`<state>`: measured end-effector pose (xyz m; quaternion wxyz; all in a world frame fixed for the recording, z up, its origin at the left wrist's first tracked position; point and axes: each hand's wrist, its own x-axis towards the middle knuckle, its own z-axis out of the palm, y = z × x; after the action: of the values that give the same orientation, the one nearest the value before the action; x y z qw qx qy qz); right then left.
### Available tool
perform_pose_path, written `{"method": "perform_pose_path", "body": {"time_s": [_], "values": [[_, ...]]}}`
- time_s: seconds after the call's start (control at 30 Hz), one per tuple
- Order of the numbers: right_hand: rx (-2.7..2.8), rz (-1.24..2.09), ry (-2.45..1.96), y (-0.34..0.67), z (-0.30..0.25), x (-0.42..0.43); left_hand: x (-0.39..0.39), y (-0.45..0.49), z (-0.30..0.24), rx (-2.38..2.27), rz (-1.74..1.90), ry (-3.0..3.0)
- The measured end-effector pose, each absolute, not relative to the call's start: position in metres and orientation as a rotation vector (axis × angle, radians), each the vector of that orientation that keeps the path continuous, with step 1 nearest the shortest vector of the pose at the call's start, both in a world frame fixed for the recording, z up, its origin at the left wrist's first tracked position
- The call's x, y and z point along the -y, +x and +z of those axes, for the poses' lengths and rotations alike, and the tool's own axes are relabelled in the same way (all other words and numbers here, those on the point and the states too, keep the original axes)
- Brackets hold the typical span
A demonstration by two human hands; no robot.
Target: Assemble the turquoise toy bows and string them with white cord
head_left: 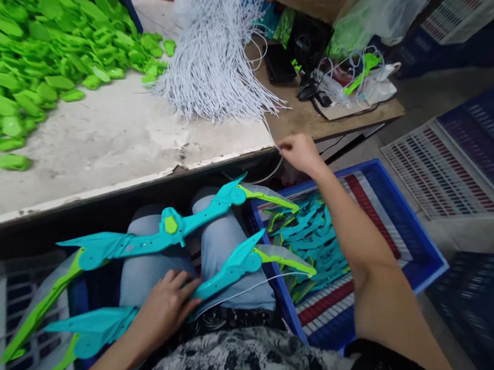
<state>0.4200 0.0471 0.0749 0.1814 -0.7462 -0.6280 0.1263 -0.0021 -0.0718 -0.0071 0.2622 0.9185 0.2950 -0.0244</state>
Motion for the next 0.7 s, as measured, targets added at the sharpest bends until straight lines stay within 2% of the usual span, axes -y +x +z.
{"method": "perform_pose_path", "body": {"time_s": [0.13, 0.2, 0.3, 0.43, 0.53, 0.7], "values": [[1.284, 1.371, -1.740, 0.428, 0.070, 0.066, 0.045, 0.017, 0.004, -0.808, 0.202, 2.282], [1.039, 1.494, -1.551, 0.425, 0.064, 0.109, 0.025, 0.046, 0.008, -0.810, 0.280, 2.150], [0.799, 1.167, -1.537, 0.417, 0.046, 0.136, 0.002, 0.104, 0.003, -0.783, 0.261, 1.923], [0.837, 0.702, -1.770, 0.410, 0.012, 0.128, -0.009, 0.180, -0.021, -0.804, 0.060, 1.313], [0.886, 0.594, -1.876, 0.407, -0.008, 0.123, -0.008, 0.216, -0.039, -0.795, -0.048, 0.913], [0.927, 0.555, -1.909, 0.404, -0.019, 0.127, -0.005, 0.248, -0.054, -0.751, -0.114, 0.758]]}}
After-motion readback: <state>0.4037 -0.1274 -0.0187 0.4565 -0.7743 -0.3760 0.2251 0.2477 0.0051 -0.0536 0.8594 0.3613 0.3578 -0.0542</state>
